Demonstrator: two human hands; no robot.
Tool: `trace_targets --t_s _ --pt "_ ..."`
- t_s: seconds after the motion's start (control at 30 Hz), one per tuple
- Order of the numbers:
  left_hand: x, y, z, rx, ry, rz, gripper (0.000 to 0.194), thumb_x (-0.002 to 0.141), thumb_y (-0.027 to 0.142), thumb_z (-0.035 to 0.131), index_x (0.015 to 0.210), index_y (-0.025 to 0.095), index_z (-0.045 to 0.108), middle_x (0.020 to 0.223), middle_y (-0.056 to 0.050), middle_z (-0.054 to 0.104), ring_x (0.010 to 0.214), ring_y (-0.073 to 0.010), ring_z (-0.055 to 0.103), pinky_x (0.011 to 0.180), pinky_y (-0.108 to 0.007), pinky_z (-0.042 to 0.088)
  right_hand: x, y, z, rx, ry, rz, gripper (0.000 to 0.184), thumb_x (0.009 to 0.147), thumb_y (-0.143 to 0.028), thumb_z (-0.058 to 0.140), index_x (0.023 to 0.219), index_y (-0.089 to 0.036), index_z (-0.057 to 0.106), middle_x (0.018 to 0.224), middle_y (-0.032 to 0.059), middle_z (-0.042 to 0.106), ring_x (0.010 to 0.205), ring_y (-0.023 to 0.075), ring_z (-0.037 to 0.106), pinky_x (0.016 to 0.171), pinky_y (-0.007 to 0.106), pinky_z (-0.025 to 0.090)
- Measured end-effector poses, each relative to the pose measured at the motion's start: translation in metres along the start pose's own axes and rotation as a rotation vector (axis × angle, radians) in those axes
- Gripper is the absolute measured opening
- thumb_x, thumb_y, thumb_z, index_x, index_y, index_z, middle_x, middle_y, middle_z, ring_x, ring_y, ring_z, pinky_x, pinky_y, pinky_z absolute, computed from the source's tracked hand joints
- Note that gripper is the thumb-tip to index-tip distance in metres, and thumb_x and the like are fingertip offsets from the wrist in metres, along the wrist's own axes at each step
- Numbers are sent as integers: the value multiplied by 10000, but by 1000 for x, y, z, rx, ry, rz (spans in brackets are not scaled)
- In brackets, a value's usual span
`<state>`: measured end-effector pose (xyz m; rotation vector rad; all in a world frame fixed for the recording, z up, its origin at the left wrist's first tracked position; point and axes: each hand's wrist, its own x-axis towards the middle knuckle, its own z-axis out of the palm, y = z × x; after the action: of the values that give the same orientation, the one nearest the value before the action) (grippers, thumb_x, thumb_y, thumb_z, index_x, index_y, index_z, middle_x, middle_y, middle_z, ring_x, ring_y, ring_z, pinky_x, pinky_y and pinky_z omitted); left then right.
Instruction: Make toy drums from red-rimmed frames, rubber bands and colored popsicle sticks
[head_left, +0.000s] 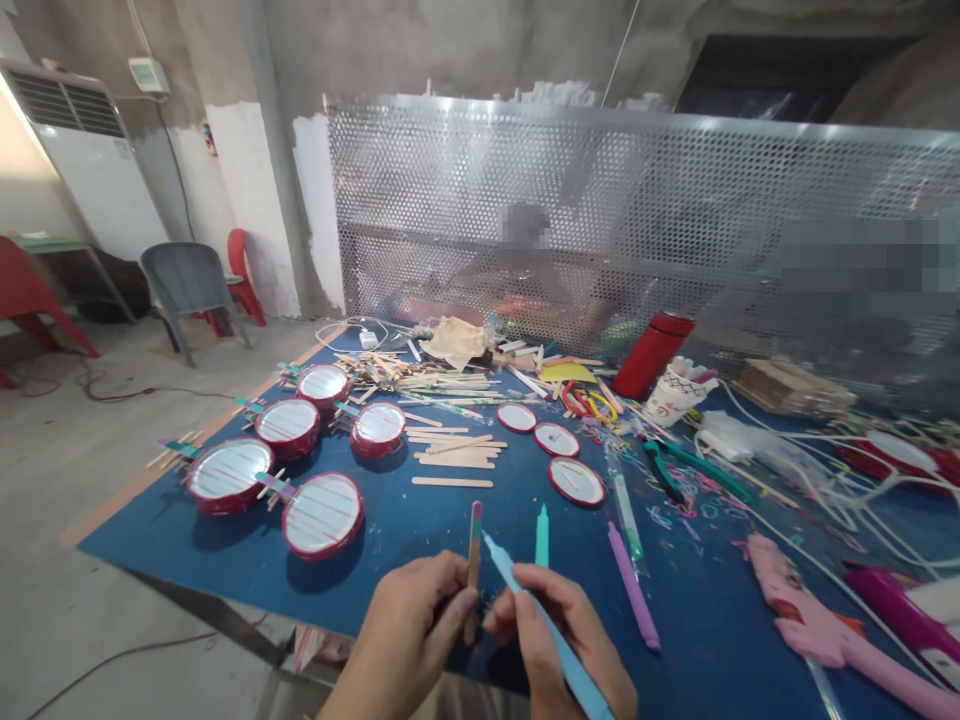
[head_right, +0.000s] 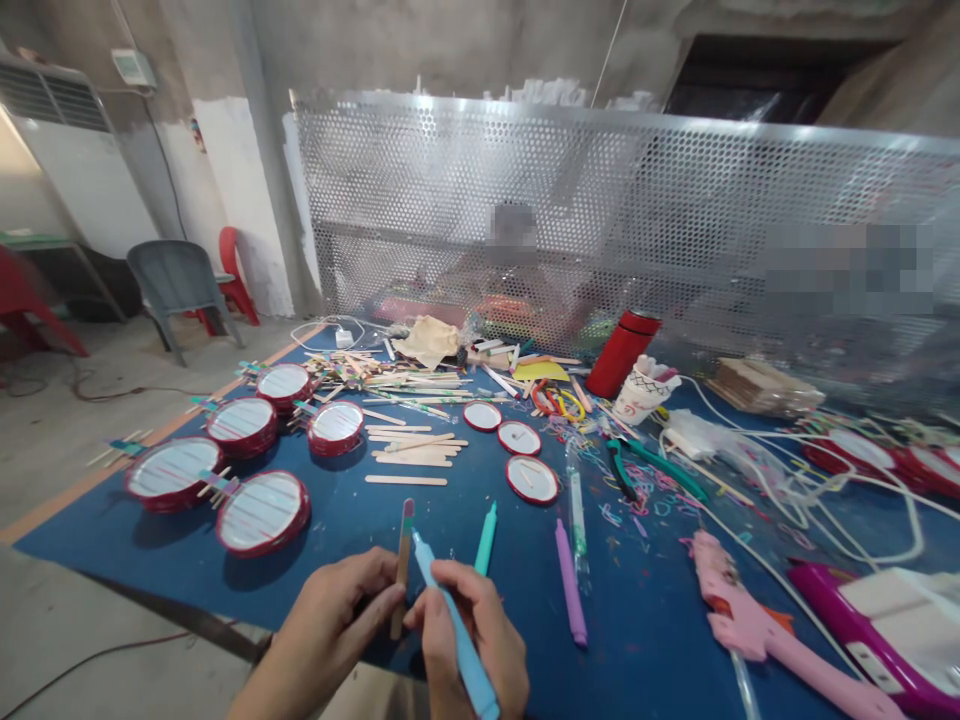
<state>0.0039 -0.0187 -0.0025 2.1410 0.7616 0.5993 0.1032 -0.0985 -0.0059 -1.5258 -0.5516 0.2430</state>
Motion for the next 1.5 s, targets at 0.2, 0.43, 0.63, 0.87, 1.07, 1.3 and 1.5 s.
trace_targets --t_s 0.2,0.43,0.63,0.87,1.07,1.3,1.5 --pt "1 0 0 12 20 7 228 916 189 480 700 206 552 630 15 648 605 -137 598 598 -201 410 -1 5 -1 -22 -16 -39 201 752 -397 630 791 -217 709 553 -24 660 494 153 626 560 248 507" --pt "0 0 0 18 1 -5 243 926 212 447 694 206 519 645 6 638 617 -146 592 606 -210 408 0 2 0 -7 -19 -44 183 762 -380 620 768 -217 703 530 -33 641 465 135 602 532 229 495" --pt "0 -1 0 32 -10 -15 235 925 215 449 694 209 495 644 16 618 620 -139 577 606 -207 397 0 1 -1 12 -35 -40 169 767 -372 618 779 -225 702 547 -44 653 486 118 613 548 208 487" --pt "1 0 -1 6 -18 -1 223 928 206 447 722 204 532 663 13 638 634 -135 593 625 -201 409 1 1 0 64 -52 -46 163 804 -358 612 811 -222 701 558 -41 651 494 113 609 550 203 490" --pt "2 1 -2 16 -11 8 246 927 216 435 695 204 516 667 12 627 633 -133 583 620 -196 407 0 -2 -1 42 -92 -62 138 780 -342 604 785 -243 700 561 -55 662 488 104 605 554 191 482" --pt "1 -1 -1 11 -16 7 219 935 211 438 745 203 547 709 13 653 665 -129 597 641 -187 405 1 2 -3 -4 -90 -41 159 788 -374 601 810 -251 699 575 -57 667 516 111 625 591 197 496" --pt "1 -1 -1 12 -19 0 232 933 220 435 720 203 527 688 13 633 657 -134 587 633 -196 398 0 6 -3 -25 -104 -87 180 788 -395 610 818 -252 716 629 -34 697 531 122 636 627 219 517"
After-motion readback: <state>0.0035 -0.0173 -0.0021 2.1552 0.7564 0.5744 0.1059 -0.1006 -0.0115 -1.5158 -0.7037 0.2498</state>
